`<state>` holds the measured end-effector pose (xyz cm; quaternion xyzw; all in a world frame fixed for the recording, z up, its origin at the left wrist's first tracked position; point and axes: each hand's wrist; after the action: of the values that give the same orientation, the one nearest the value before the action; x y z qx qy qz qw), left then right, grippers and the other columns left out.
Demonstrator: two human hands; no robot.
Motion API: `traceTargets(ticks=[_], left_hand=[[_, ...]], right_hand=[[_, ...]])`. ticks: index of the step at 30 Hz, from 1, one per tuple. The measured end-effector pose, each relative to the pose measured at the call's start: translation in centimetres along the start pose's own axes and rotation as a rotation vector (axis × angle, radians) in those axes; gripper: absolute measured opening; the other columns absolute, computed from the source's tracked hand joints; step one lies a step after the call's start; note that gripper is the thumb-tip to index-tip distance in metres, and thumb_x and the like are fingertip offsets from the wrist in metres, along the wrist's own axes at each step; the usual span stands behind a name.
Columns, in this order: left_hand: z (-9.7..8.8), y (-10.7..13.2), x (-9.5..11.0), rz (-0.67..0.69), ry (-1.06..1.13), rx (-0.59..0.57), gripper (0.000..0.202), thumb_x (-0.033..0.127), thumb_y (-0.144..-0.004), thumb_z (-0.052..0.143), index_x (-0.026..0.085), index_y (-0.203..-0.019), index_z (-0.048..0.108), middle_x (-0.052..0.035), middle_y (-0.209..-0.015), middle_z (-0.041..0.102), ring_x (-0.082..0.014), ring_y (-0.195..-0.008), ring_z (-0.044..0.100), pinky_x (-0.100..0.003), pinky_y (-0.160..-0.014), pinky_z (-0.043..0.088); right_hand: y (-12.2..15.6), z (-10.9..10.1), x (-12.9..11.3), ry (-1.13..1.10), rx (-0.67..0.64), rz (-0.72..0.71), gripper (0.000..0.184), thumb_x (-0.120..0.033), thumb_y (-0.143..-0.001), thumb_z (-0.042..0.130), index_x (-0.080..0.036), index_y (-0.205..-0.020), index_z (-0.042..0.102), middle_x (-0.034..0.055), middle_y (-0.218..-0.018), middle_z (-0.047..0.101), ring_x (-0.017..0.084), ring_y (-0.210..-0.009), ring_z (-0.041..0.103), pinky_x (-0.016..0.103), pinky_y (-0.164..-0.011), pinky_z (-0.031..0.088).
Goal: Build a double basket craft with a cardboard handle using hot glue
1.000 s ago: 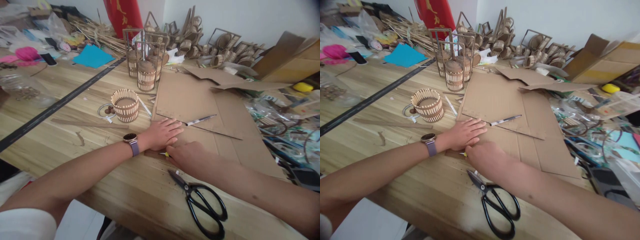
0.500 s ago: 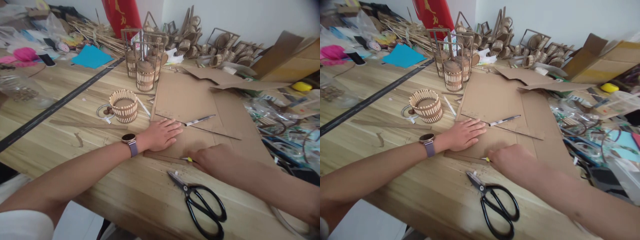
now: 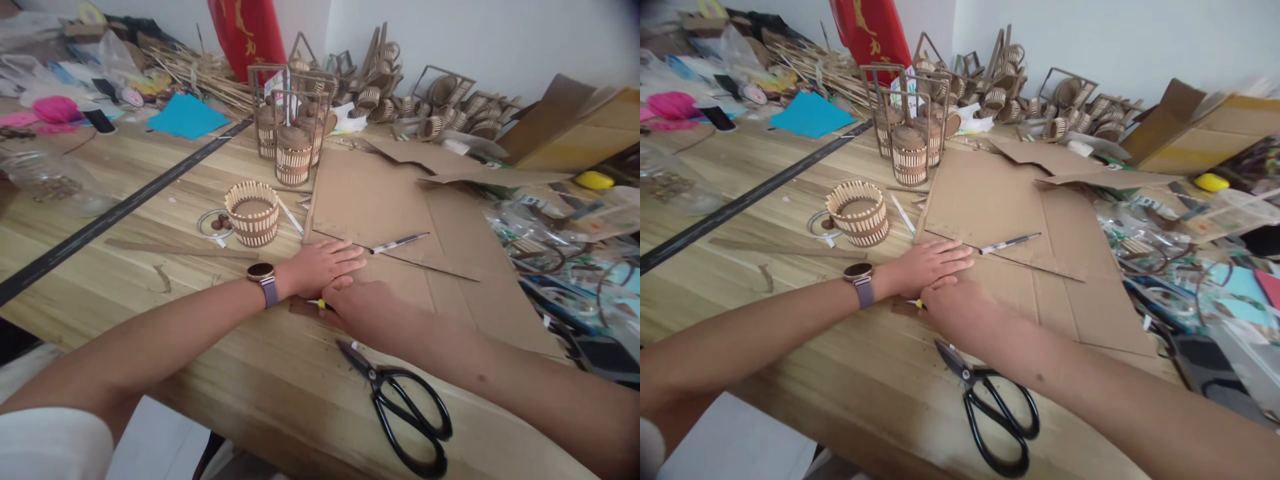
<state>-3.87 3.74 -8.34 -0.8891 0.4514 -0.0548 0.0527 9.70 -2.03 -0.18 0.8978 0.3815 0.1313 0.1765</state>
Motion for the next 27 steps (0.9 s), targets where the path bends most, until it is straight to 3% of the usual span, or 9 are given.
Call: traceTargets(ticks=[4,9,20,27], left_hand=[[0.29,0.06,-0.04,0.016,-0.013,0.029,0.047,0.036,-0.104,0.030,0.017,-0.146,0.040,-0.0047,-0.156,0.036,-0.0236,-0.146,0.025,-0.037,-0.117,0.021],[0.47,0.06,-0.13,0.018,-0.017,0.052,0.047,0.036,-0.104,0.030,0.017,-0.146,0.041,-0.0054,-0.155,0.037,-0.0239,-0.145,0.027,-0.038,-0.117,0.022],[0.40,0.11,-0.12,0.022,-0.028,0.049,0.047,0.036,-0.104,0.030,0.016,-0.146,0.042,-0.0056,-0.155,0.038,-0.0258,-0.145,0.028,-0.039,-0.117,0.022],[0.74,0.04,-0.22,0.029,-0.039,0.062,0.048,0.037,-0.104,0.030,0.016,-0.146,0.041,-0.0058,-0.156,0.037,-0.0257,-0.145,0.028,-0.039,-0.118,0.022]], right_hand=[[-0.19,0.31,-0.11,0.029,0.043,-0.031,0.026,-0.031,-0.098,0.049,-0.014,-0.101,0.068,0.0113,-0.085,0.075,0.025,-0.072,0.073,0.028,-0.052,0.045],[-0.10,0.55,0.01,0.056,0.063,-0.075,0.019,-0.026,-0.096,0.053,-0.014,-0.097,0.068,0.0088,-0.078,0.074,0.023,-0.066,0.071,0.028,-0.053,0.045],[-0.31,0.59,0.05,0.064,0.039,-0.043,0.025,-0.032,-0.098,0.049,-0.016,-0.095,0.067,0.0092,-0.081,0.075,0.023,-0.066,0.071,0.026,-0.048,0.042],[-0.56,0.39,-0.30,0.063,0.038,-0.085,0.012,-0.017,-0.091,0.057,-0.014,-0.092,0.068,0.0121,-0.077,0.074,0.026,-0.069,0.072,0.030,-0.056,0.051]])
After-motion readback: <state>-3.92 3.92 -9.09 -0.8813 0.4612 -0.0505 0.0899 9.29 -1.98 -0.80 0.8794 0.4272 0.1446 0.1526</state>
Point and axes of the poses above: each hand's wrist, its own y-axis away from the middle knuckle, its own z-axis out of the palm, x = y × z
